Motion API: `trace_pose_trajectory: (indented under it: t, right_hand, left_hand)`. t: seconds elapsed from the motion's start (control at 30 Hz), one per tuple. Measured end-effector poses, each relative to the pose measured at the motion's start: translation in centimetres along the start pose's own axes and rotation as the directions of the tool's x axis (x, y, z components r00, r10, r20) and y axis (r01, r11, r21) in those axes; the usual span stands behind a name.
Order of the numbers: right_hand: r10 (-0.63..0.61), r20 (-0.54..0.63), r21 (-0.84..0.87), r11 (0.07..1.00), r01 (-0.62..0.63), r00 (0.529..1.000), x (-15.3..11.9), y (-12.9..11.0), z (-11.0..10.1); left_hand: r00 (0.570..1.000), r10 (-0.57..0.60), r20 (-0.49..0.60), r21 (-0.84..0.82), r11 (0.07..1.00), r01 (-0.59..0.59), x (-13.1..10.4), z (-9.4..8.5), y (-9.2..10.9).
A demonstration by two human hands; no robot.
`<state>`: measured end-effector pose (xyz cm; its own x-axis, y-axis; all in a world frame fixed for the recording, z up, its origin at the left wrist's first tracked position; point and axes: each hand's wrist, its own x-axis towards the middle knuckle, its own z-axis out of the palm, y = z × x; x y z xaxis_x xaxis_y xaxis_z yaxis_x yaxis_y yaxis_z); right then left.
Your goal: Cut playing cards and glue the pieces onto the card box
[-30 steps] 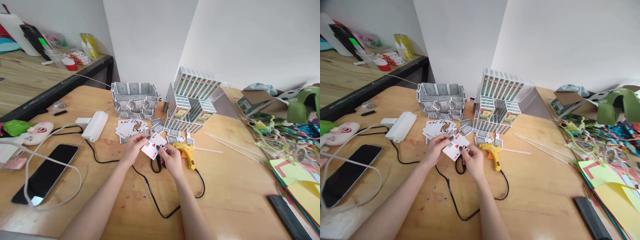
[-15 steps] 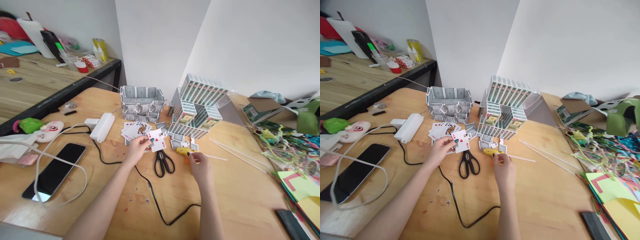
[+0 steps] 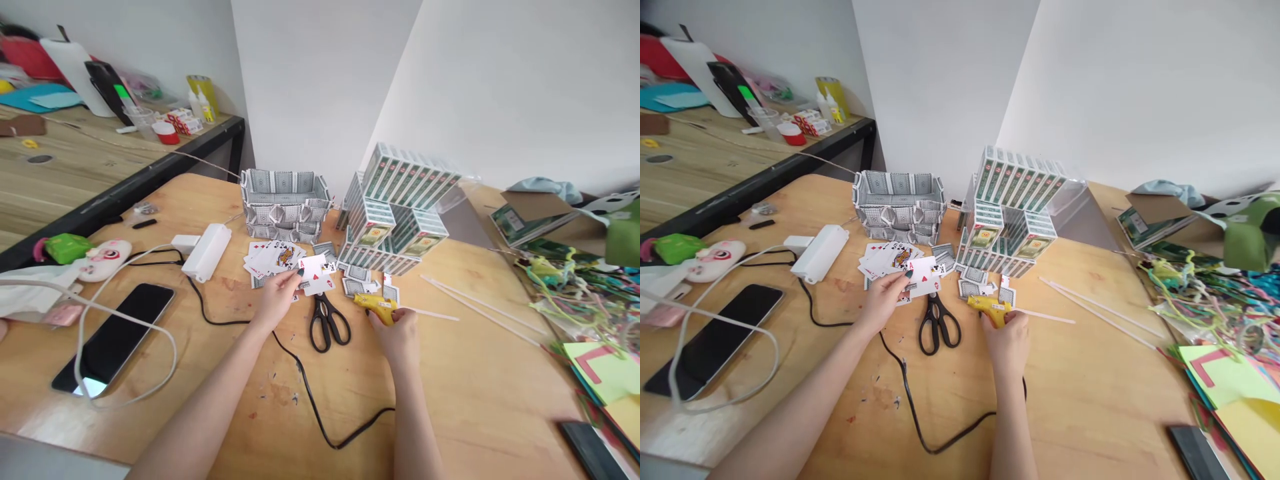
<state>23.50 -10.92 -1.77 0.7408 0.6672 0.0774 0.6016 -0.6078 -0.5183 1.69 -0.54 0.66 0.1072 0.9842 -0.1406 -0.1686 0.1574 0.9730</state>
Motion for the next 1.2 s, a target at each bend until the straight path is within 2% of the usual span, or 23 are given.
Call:
trace_pose_trajectory:
  t: [0.13, 0.23, 0.33, 0.43, 0.53, 0.6, 0.73, 0.83, 0.9, 1.03, 1.2]
  right_hand:
    - [0.021, 0.062, 0.065, 0.998, -0.025, 0.998, -0.1, 0.1, -0.2]
    - [0.063, 0.065, 0.058, 0.996, -0.067, 0.996, -0.2, -0.2, -0.4]
    - [0.13, 0.003, 0.148, 0.98, -0.129, 0.991, -0.2, -0.6, -0.9]
    - [0.139, -0.06, 0.338, 0.935, -0.111, 0.989, -0.4, -1.5, -2.0]
    - [0.149, -0.013, 0.418, 0.899, -0.13, 0.989, -1.1, -2.8, -3.6]
    - [0.158, 0.105, 0.495, 0.848, -0.19, 0.982, -1.7, -3.6, -4.6]
    - [-0.081, 0.261, 0.67, 0.733, -0.119, 0.962, -3.0, -4.1, -5.4]
    - [-0.245, 0.346, 0.704, 0.706, -0.078, 0.906, -4.0, -4.1, -4.8]
    - [-0.318, 0.365, 0.709, 0.705, -0.04, 0.875, -4.6, -4.2, -4.1]
    - [-0.393, 0.328, 0.683, 0.727, 0.071, 0.859, -5.1, -4.5, -3.2]
    - [-0.402, 0.311, 0.709, 0.701, 0.071, 0.861, -5.1, -4.4, -2.8]
  left_hand:
    - [0.997, 0.072, -0.032, 0.047, 0.996, -0.07, 0.1, -0.1, -0.1]
    - [0.999, 0.042, -0.005, -0.004, 0.999, -0.042, 0.1, -0.1, 0.0]
    - [1.0, -0.016, -0.008, -0.088, 0.996, 0.015, 0.0, 0.0, 0.2]
    - [0.999, -0.05, -0.015, -0.138, 0.989, 0.047, -0.2, 0.2, 0.3]
    - [0.999, -0.049, -0.017, -0.13, 0.99, 0.046, -0.3, 0.2, 0.3]
    - [0.999, -0.022, -0.038, -0.088, 0.996, 0.019, -0.3, 0.2, 0.2]
    - [0.998, 0.008, -0.066, -0.058, 0.998, -0.011, -0.5, 0.3, 0.4]
    - [0.999, -0.031, -0.036, -0.084, 0.996, 0.028, -1.0, 0.7, 1.0]
    - [0.998, -0.055, -0.015, -0.102, 0.993, 0.054, -1.3, 1.0, 1.4]
    - [1.0, -0.018, 0.008, -0.102, 0.995, 0.019, -1.9, 1.5, 1.7]
    - [0.998, 0.012, 0.067, -0.129, 0.992, -0.003, -2.3, 1.8, 1.5]
